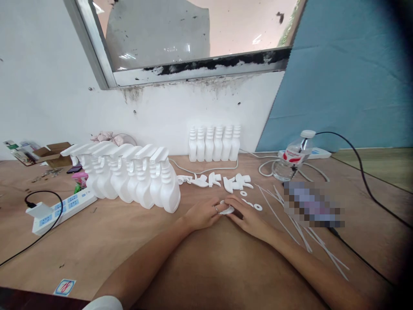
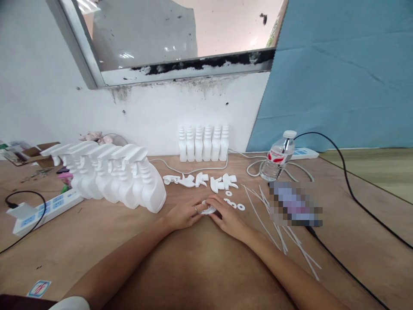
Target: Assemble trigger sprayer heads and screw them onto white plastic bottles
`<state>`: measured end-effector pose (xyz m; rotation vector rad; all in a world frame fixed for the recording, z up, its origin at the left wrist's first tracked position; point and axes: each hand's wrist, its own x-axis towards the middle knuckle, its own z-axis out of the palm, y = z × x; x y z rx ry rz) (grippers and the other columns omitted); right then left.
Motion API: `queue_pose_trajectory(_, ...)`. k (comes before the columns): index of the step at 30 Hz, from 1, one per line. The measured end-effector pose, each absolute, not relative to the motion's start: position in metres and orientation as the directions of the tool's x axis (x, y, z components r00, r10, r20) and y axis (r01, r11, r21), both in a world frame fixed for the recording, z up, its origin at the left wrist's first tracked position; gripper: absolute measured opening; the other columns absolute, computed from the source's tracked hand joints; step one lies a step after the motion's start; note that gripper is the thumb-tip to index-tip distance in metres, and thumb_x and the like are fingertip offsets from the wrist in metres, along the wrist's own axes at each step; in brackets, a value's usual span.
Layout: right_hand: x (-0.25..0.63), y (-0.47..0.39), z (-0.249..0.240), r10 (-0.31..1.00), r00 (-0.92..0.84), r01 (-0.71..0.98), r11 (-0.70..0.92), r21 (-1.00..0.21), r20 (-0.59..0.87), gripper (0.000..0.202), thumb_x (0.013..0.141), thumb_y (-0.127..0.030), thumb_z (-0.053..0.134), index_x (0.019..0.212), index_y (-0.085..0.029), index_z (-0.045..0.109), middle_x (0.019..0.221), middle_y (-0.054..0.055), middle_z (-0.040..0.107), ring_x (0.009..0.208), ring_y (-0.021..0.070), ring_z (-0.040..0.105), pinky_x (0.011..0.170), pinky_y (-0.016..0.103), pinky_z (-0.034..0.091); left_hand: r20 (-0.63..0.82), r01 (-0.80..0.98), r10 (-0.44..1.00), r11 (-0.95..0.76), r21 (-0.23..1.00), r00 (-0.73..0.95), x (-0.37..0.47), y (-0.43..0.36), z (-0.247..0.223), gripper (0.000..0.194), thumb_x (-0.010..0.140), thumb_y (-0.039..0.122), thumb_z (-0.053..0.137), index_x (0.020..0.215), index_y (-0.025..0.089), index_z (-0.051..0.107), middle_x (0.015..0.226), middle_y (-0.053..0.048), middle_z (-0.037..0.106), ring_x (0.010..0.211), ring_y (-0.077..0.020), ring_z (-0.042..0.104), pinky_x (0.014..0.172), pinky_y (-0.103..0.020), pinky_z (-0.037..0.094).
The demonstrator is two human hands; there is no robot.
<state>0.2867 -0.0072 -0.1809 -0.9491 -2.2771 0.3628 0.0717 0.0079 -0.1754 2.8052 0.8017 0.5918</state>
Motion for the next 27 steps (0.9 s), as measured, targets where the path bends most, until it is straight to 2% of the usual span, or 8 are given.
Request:
queue_pose_trajectory(5, 0.285, -0.009, -0.178, 0.738, -0.53, 0.523, 0.672, -0.524, 0.417, 0.024, 0.088, -0.02, 0.051, 0.111, -0.024, 0.056, 0.106, 0.008, 0.059, 0.098, 0.0213, 0.06, 0.085, 0.035, 0.052, 0.314, 0.468, 0.53, -0.846, 0.255, 0.788, 0.071, 0.009, -0.176, 0.033, 0.092, 0.024, 0.044, 0.125, 0.022, 0.05, 0.105, -0.007, 0.058, 0.093, -0.0194, 0.06, 0.081, -0.028, 0.048)
queue_pose_trajectory(10, 0.286, -0.007, -0.183, 0.74, -0.502, 0.538, 0.672, -0.508, 0.448, 0.029, 0.089, -0.023, 0.05, 0.118, -0.024, 0.055, 0.109, 0.009, 0.058, 0.101, 0.0214, 0.06, 0.088, 0.036, 0.051, 0.334, 0.455, 0.54, -0.838, 0.301, 0.773, 0.071, 0.009, -0.175, 0.043, 0.093, 0.024, 0.045, 0.135, 0.025, 0.041, 0.12, -0.008, 0.055, 0.106, -0.02, 0.057, 0.091, -0.03, 0.046)
queue_pose_trajectory(18, 0.287, -0.006, -0.184, 0.72, -0.54, 0.547, 0.694, -0.468, 0.436, 0.029, 0.089, -0.021, 0.049, 0.118, -0.024, 0.052, 0.114, 0.009, 0.056, 0.107, 0.0222, 0.057, 0.092, 0.038, 0.049, 0.285, 0.501, 0.572, -0.817, 0.286, 0.769, 0.071, 0.007, -0.173, 0.041, 0.093, 0.027, 0.045, 0.134, 0.026, 0.042, 0.112, -0.008, 0.056, 0.098, -0.0203, 0.059, 0.081, -0.029, 0.049)
queue_pose_trajectory(27, 0.29, -0.006, -0.189, 0.726, -0.545, 0.559, 0.688, -0.463, 0.419, 0.031, 0.09, -0.022, 0.048, 0.121, -0.024, 0.05, 0.119, 0.01, 0.059, 0.109, 0.0225, 0.059, 0.094, 0.038, 0.05, 0.284, 0.517, 0.581, -0.812, 0.272, 0.763, 0.072, 0.007, -0.174, 0.035, 0.092, 0.027, 0.047, 0.127, 0.024, 0.047, 0.112, -0.007, 0.057, 0.096, -0.0202, 0.06, 0.083, -0.029, 0.048)
